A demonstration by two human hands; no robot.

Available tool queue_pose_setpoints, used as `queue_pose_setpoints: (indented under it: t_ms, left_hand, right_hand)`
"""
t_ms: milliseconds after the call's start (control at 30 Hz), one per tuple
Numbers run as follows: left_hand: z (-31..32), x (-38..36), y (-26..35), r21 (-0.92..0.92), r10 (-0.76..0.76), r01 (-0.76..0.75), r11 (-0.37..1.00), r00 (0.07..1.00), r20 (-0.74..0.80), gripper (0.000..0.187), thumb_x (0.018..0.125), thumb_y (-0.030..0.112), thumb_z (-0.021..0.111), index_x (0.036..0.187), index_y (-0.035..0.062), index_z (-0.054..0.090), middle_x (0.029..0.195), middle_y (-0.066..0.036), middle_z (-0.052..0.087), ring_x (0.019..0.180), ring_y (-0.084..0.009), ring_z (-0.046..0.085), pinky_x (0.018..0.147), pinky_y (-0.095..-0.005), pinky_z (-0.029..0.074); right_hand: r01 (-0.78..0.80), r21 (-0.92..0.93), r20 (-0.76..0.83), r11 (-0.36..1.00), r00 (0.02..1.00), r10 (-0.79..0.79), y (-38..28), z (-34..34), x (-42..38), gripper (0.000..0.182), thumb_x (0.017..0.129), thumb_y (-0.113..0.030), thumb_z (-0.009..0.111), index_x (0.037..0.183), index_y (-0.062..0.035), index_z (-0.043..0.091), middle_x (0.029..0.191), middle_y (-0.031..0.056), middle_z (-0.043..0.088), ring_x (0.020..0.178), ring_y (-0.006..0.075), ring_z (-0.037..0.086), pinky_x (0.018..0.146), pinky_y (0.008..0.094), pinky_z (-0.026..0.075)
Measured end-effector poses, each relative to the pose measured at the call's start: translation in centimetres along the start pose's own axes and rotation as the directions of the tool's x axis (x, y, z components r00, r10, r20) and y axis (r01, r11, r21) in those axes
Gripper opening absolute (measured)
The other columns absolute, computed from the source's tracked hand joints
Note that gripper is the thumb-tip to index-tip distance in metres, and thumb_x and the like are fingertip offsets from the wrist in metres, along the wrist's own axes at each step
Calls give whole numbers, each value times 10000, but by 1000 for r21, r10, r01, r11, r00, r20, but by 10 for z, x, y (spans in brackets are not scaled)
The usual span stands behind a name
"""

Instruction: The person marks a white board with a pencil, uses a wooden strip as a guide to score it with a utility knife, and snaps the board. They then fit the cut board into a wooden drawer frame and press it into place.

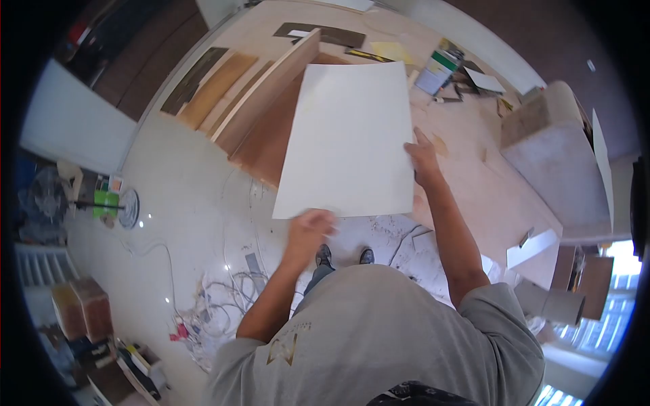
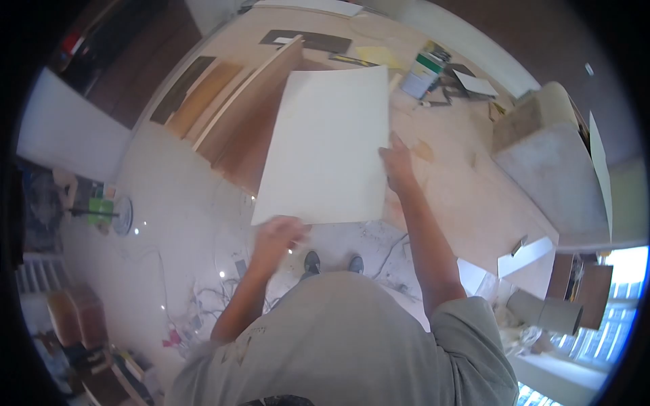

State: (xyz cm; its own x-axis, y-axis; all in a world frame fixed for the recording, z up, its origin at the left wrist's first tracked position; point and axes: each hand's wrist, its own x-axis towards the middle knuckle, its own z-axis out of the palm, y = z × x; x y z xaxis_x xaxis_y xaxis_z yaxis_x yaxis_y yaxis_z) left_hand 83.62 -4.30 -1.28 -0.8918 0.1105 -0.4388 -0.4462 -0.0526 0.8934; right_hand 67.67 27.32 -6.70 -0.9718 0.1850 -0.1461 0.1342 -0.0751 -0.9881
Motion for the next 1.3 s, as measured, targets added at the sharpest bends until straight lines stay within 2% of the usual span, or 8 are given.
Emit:
queue_pose_setpoints:
  t_ms: [33,133,233,333,633,833,1033,1300]
  left_hand:
    - [-25,16,-24,210,245,-208,955,955,-166,228,926,191,654,1051,6,702,923,-88,727,813,-187,695,711,-295,532]
    - [-77,43,-27,605,503,-173,777,749,-432,289,861,190,688,1041,-35,710,947,-120,723,827,-219,680,793,-317,524]
    - [-116,83,-56,542,398,-86,836,774,-492,284,854,222,698,1004,-19,707,887,-99,694,772,-203,656,726,-335,518]
    - [-118,101,-55,276,-56,207,939,881,-471,248,847,237,708,957,15,700,819,-66,650,712,-180,616,602,-332,476]
    - [-131,155,-119,472,155,87,877,879,-450,282,832,223,747,884,-48,686,648,-58,594,509,-154,507,446,-332,387]
    - [-108,121,-68,518,-13,246,819,911,-412,337,821,249,751,926,-64,686,745,-106,651,607,-213,605,535,-356,480]
    - [-104,85,-46,178,-272,342,923,905,-327,403,842,282,759,1045,-51,659,879,-138,682,718,-252,655,620,-385,534]
    - [-82,58,-27,100,-92,125,987,955,-283,183,860,75,727,973,-44,644,882,-115,690,733,-197,659,665,-322,540]
  right_hand:
    - [52,-29,-18,998,998,-52,2,1,1,534,833,-41,562,1363,17,553,855,61,642,680,144,570,614,306,481]
    - [57,-36,-80,998,995,-60,30,-9,16,601,823,-34,559,1423,-30,525,769,37,610,598,113,517,532,296,440]
    - [26,-80,-93,996,995,-34,18,0,9,608,842,-18,552,1446,-2,479,782,44,617,621,96,541,551,268,445]
    - [63,-188,-93,980,992,-81,18,0,8,563,884,16,543,1436,71,451,919,70,695,692,86,594,627,239,489]
    - [52,-227,-143,972,986,-86,15,2,-5,451,859,-37,591,1306,10,624,710,-43,592,543,52,451,489,270,375]
    - [96,-219,-115,971,986,-124,15,-17,-8,466,861,-25,586,1322,43,598,846,21,659,656,61,537,596,240,448]
    - [-11,4,10,1000,1000,11,33,-72,-31,444,883,-47,590,1282,146,558,1023,107,696,844,128,650,763,255,514]
    - [-61,-22,122,998,990,64,46,-90,-24,371,887,-65,594,1210,118,584,1037,125,688,893,168,663,801,296,528]
